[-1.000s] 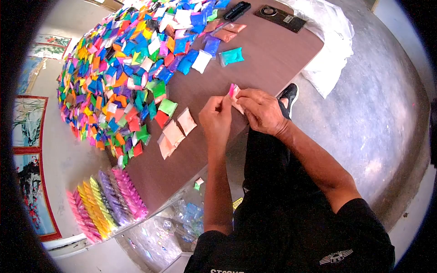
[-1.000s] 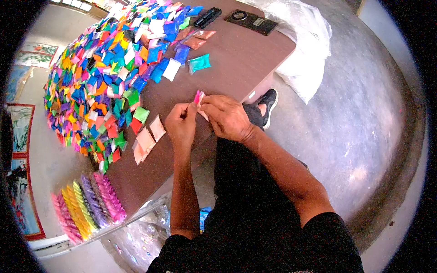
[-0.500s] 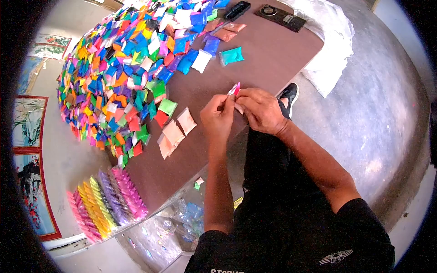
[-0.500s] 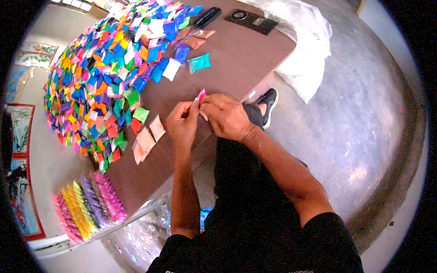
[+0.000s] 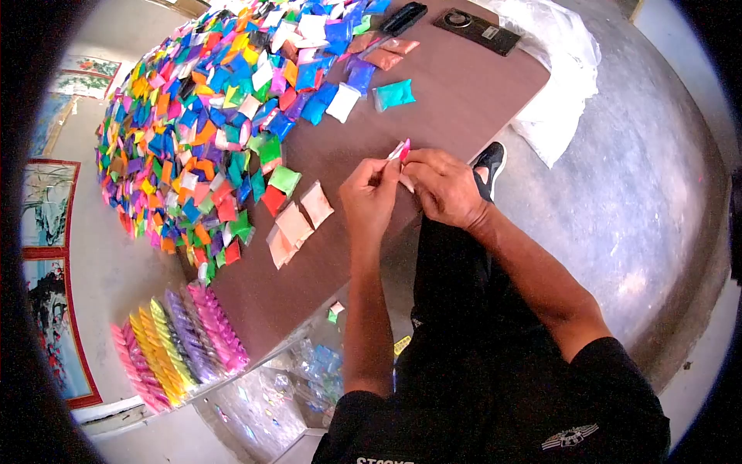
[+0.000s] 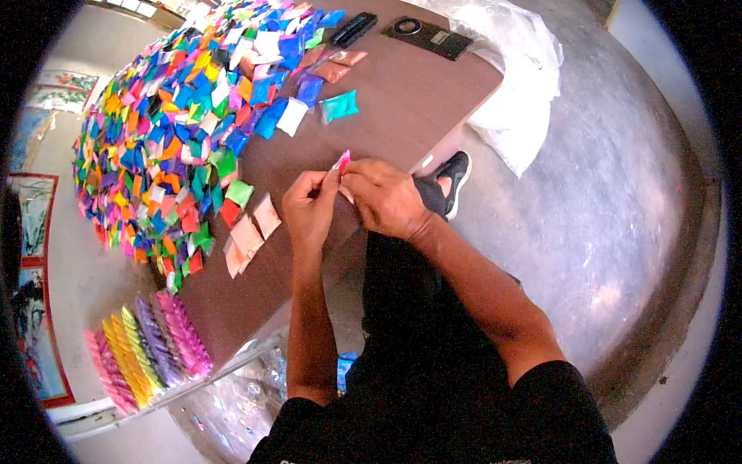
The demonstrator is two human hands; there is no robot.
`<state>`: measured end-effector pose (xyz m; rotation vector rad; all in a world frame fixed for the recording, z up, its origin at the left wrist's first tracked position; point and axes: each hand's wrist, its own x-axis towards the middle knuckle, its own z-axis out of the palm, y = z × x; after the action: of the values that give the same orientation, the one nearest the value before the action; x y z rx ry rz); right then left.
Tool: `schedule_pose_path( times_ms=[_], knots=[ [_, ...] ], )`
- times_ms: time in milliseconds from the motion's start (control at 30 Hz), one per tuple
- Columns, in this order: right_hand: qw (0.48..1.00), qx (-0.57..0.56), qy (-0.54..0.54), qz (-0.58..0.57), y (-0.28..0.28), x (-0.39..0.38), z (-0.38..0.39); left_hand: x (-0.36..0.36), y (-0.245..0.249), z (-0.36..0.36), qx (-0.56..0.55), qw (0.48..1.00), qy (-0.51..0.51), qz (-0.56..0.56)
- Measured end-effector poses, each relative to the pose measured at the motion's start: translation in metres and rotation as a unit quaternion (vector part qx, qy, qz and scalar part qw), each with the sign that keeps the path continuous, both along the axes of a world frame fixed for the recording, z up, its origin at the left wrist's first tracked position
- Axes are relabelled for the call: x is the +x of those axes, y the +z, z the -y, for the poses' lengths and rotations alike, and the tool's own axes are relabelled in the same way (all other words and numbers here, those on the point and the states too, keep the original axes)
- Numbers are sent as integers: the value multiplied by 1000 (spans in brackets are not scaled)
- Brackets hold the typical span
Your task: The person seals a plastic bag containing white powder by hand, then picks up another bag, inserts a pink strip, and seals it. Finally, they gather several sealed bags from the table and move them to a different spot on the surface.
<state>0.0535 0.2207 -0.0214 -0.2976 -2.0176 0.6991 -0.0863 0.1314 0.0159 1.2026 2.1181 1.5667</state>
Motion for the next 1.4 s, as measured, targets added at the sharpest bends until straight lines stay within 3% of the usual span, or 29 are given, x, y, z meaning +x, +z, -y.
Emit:
schedule_pose_path(
  times_ms=[100,200,267,367,500,567,667,800,867,1000,1233,1400],
  knots=[
    [1000,11,0,-9,2,-1,-1,-1,1,-1,1,999,-28,-23],
    [1000,10,9,-7,1,-1,-3,-3,-2,-6,-23,998,-6,-54],
    [1000,16,0,-6,-3,-2,-2,-11,-5,-12,-103,992,48,-52],
    [1000,23,-8,-5,-2,-3,-1,-18,-4,-17,-112,992,53,-29],
    [999,18,-30,-28,-1,-8,0,-12,-6,-11,-53,996,71,-18],
    [999,8,-41,-23,1,-8,2,-10,-9,-7,6,1000,18,25],
    [999,5,-50,-20,3,-8,3,-3,-1,-1,-7,999,-41,23],
    [998,6,-54,-20,2,-8,2,-2,-2,-4,-18,999,-35,36],
    [998,7,-56,-20,2,-8,3,-4,-3,-7,-39,999,8,-29],
    [998,8,-46,-29,3,-9,2,-5,0,-15,-67,996,53,-6],
    [999,1,-34,-3,10,-3,2,-12,-14,-10,22,998,58,-1],
    [991,-20,-123,57,22,-9,-4,-12,-15,-7,22,998,43,26]
  ],
)
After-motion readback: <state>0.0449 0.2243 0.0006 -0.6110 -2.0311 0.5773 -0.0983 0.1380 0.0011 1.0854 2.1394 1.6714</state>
